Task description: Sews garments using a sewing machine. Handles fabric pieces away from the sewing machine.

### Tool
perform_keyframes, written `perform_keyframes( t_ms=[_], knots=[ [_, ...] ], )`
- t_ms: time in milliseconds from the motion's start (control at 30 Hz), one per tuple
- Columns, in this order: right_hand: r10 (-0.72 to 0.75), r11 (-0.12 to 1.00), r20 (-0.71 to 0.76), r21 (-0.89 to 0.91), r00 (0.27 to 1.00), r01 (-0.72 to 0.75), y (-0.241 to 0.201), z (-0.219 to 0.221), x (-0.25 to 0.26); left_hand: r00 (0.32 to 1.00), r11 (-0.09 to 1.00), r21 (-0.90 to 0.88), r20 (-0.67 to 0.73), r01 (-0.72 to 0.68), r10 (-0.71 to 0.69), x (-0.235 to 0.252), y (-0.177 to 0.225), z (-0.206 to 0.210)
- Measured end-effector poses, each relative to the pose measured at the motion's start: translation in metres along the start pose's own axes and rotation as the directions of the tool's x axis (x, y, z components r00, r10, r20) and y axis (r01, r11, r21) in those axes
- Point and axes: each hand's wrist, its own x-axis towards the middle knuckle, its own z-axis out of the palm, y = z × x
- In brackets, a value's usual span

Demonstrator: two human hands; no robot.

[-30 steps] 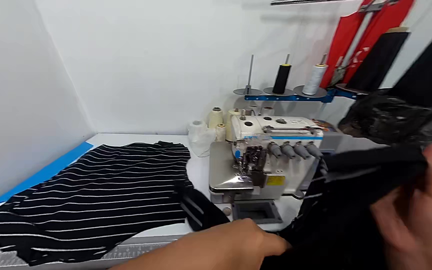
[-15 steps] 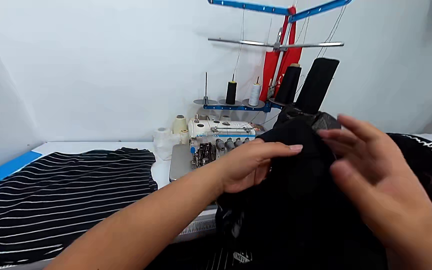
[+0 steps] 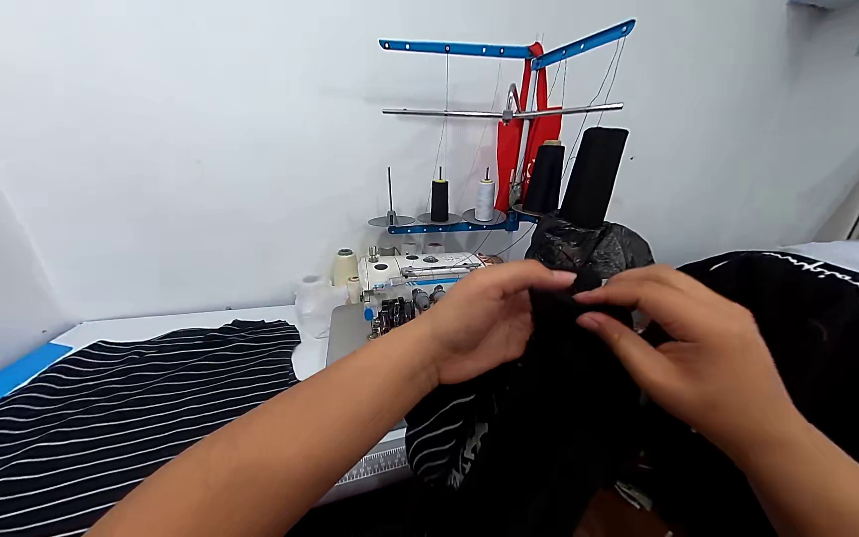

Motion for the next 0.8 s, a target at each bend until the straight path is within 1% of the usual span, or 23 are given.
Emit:
perform_keyframes(
  t_ms=[33,67,100,133,167,200,233,267,300,333,367,400,433,467,500,533,567,600,633,700,733,767,800],
  knots=[
    [-0.025,0.998,-0.005,-0.053,1.0,0.025,0.0,-0.002,0.004,1.0,1.0,-0.007,-0.004,-0.013,0.013,0.001,-0.004,0.001],
    [-0.039,0.994,-0.007,-0.102,0.999,0.039,0.0,-0.004,0.008,1.0,0.998,0.06,-0.007,-0.026,0.027,0.0,-0.011,0.002],
    [-0.041,0.989,-0.009,-0.144,0.999,0.039,0.0,-0.005,0.012,0.999,0.979,0.201,-0.012,-0.029,0.032,-0.001,-0.021,0.005],
    [-0.035,0.983,-0.003,-0.18,0.999,0.034,0.001,-0.008,0.016,1.0,0.939,0.344,0.005,0.001,-0.004,-0.005,-0.033,0.007],
    [-0.028,0.975,0.019,-0.222,0.999,0.032,0.003,-0.013,0.022,0.995,0.873,0.481,0.018,0.075,-0.095,-0.008,-0.047,0.006],
    [-0.02,0.964,0.057,-0.262,0.998,0.034,0.007,-0.02,0.029,0.977,0.766,0.625,0.025,0.15,-0.212,-0.01,-0.062,0.004],
    [-0.004,0.954,0.106,-0.298,0.994,0.036,0.013,-0.028,0.035,0.944,0.63,0.749,0.016,0.206,-0.328,-0.012,-0.073,0.001],
    [0.021,0.947,0.154,-0.321,0.988,0.029,0.019,-0.037,0.041,0.904,0.496,0.836,-0.001,0.235,-0.427,-0.014,-0.08,-0.003],
    [0.06,0.944,0.198,-0.331,0.978,0.009,0.026,-0.048,0.045,0.869,0.382,0.894,-0.018,0.235,-0.494,-0.015,-0.081,-0.007],
    [0.099,0.944,0.239,-0.329,0.966,-0.015,0.035,-0.06,0.049,0.851,0.294,0.929,-0.039,0.223,-0.524,-0.015,-0.077,-0.012],
    [0.132,0.944,0.28,-0.328,0.951,-0.034,0.045,-0.074,0.052,0.85,0.229,0.95,-0.063,0.211,-0.523,-0.014,-0.069,-0.019],
    [0.164,0.941,0.314,-0.335,0.935,-0.052,0.055,-0.087,0.052,0.868,0.188,0.964,-0.072,0.186,-0.492,-0.012,-0.061,-0.028],
    [0.194,0.94,0.343,-0.332,0.919,-0.075,0.064,-0.101,0.05,0.905,0.176,0.974,-0.055,0.142,-0.423,-0.009,-0.052,-0.038],
    [0.226,0.939,0.367,-0.328,0.902,-0.102,0.071,-0.114,0.046,0.952,0.186,0.981,-0.002,0.062,-0.306,-0.007,-0.046,-0.049],
    [0.264,0.935,0.39,-0.33,0.882,-0.134,0.077,-0.127,0.041,0.984,0.187,0.98,0.098,-0.069,-0.149,-0.004,-0.04,-0.061],
    [0.302,0.928,0.407,-0.331,0.862,-0.169,0.081,-0.14,0.036,0.976,0.154,0.964,0.219,-0.219,0.019,0.001,-0.034,-0.072],
    [0.345,0.919,0.422,-0.331,0.838,-0.212,0.083,-0.152,0.029,0.937,0.103,0.937,0.32,-0.335,0.137,0.008,-0.026,-0.079],
    [0.397,0.906,0.434,-0.329,0.809,-0.268,0.08,-0.165,0.022,0.913,0.079,0.921,0.364,-0.382,0.183,0.014,-0.015,-0.08],
    [0.449,0.888,0.439,-0.321,0.778,-0.33,0.076,-0.178,0.014,0.923,0.058,0.933,0.342,-0.356,0.174,0.018,-0.001,-0.076],
    [0.558,0.83,0.452,-0.281,0.696,-0.482,0.057,-0.203,-0.001,0.985,0.054,0.986,0.152,-0.157,0.076,0.025,0.026,-0.052],
    [0.627,0.771,0.464,-0.258,0.626,-0.582,0.04,-0.215,-0.004,0.996,0.06,0.995,0.081,-0.084,0.047,0.029,0.034,-0.04],
    [0.71,0.677,0.459,-0.239,0.534,-0.696,0.016,-0.226,-0.002,0.998,0.099,0.994,0.042,-0.045,0.035,0.034,0.039,-0.027],
    [0.748,0.616,0.462,-0.214,0.477,-0.758,0.001,-0.238,-0.003,0.998,0.152,0.987,0.047,-0.051,0.033,0.038,0.042,-0.018]
  ],
)
